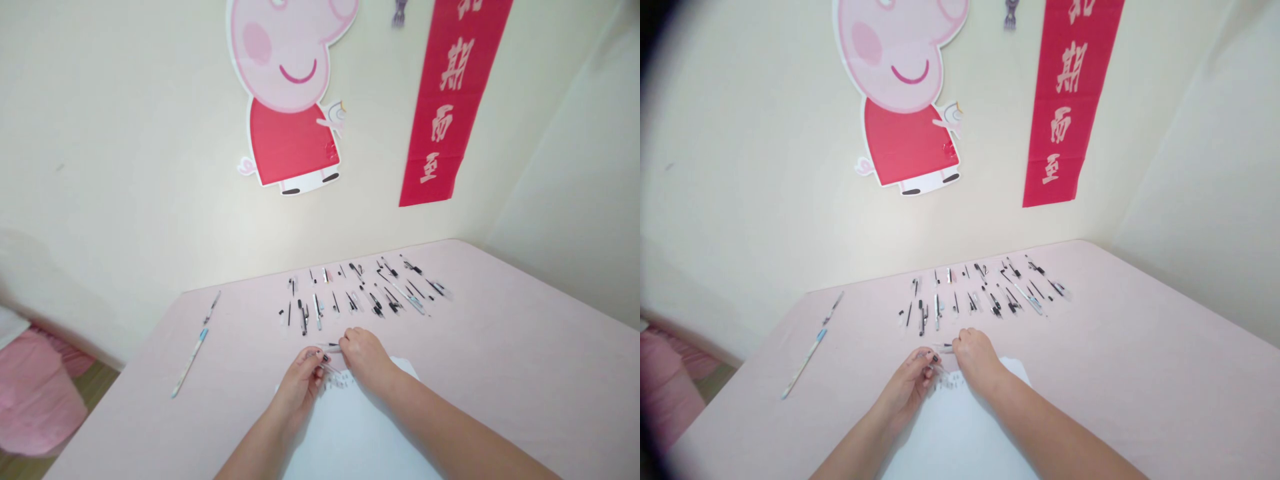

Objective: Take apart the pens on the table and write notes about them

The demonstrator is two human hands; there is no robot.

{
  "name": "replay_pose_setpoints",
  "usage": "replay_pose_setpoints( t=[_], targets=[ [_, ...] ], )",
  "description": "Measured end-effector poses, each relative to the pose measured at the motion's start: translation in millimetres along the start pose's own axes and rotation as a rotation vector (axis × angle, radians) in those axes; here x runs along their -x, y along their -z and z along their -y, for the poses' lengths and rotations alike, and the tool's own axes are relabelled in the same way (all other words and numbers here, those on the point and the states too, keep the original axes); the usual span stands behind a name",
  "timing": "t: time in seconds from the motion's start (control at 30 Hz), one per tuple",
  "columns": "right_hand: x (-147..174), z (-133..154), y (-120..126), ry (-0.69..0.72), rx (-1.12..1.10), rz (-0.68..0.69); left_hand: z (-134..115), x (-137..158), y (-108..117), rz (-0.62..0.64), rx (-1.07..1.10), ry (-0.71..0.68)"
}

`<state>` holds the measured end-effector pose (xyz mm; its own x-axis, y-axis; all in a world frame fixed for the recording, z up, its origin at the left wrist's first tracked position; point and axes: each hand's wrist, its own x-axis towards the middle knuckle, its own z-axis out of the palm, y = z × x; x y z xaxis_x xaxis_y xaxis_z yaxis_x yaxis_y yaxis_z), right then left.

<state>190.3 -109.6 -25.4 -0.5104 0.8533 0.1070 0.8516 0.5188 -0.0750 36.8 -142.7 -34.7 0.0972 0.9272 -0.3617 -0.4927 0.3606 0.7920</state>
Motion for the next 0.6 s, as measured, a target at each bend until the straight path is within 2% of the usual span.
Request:
replay_pose_setpoints(
  t=[0.6],
  targets=[
    [0, 2, 2, -0.108, 0.002, 0.028, -2, -11, 0, -0.048, -0.024, -0.007]
  ],
)
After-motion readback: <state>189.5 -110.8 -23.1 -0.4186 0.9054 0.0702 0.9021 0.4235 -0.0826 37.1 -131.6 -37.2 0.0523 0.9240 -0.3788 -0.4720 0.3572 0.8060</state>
